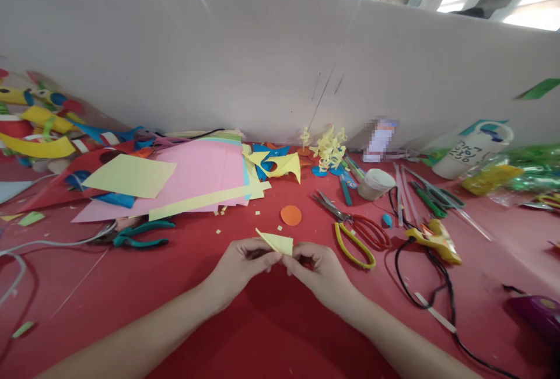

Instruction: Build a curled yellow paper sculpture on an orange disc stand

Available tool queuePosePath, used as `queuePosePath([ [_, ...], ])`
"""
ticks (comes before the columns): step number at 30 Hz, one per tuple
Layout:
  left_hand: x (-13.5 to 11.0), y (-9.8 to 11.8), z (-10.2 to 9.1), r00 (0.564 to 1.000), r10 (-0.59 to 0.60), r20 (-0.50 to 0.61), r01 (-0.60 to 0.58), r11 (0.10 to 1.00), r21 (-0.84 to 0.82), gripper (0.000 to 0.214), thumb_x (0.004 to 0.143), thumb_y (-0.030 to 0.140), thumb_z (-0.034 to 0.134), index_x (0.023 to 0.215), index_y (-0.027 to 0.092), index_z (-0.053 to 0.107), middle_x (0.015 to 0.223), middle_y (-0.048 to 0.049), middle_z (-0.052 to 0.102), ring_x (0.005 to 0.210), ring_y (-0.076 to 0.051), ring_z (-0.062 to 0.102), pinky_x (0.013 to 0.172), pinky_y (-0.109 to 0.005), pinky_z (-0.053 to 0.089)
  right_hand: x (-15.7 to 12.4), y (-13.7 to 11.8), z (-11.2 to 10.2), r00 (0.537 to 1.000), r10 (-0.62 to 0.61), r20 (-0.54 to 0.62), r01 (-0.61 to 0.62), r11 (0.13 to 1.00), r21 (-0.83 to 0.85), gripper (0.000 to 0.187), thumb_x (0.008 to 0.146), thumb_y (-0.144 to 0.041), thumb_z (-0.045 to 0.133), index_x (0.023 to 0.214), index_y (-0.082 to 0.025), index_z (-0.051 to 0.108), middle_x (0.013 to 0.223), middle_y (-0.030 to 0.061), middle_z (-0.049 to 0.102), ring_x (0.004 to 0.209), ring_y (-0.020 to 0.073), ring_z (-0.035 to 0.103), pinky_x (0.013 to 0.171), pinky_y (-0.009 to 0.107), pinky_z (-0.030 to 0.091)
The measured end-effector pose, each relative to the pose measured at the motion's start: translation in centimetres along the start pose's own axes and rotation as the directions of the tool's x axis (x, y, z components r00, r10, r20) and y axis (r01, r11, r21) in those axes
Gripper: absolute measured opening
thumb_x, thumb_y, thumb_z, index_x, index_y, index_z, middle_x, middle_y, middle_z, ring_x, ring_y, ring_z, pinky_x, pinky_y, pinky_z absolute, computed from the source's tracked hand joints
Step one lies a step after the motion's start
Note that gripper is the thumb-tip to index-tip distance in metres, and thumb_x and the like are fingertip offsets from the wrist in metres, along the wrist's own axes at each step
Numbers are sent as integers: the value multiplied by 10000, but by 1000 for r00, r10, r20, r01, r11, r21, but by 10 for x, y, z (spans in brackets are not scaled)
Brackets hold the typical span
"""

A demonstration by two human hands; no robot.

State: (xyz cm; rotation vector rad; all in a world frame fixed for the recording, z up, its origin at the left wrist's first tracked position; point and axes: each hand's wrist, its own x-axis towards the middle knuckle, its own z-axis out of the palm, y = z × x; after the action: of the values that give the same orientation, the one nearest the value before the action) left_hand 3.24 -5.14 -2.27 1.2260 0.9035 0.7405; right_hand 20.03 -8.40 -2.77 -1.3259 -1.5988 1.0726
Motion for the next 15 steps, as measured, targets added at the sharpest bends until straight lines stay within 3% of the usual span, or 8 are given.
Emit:
queuePosePath([
  [7,2,-4,-2,1000,3,10,-3,1000,-19,144,731,283,650,681,151,680,597,7,587,545,-86,429,549,-214,352,-1,0,1,998,21,58,-26,995,99,302,812,-349,515,574,-167,548,557,0,557,545,110,492,522,212,371],
  [15,0,0,1,999,-8,-53,10,999,34,200,729,289,645,582,153,648,522,34,516,515,-79,399,526,-208,324,0,5,5,999,36,5,-36,999,9,233,772,-335,565,615,-164,540,569,-17,513,545,103,446,515,212,359],
])
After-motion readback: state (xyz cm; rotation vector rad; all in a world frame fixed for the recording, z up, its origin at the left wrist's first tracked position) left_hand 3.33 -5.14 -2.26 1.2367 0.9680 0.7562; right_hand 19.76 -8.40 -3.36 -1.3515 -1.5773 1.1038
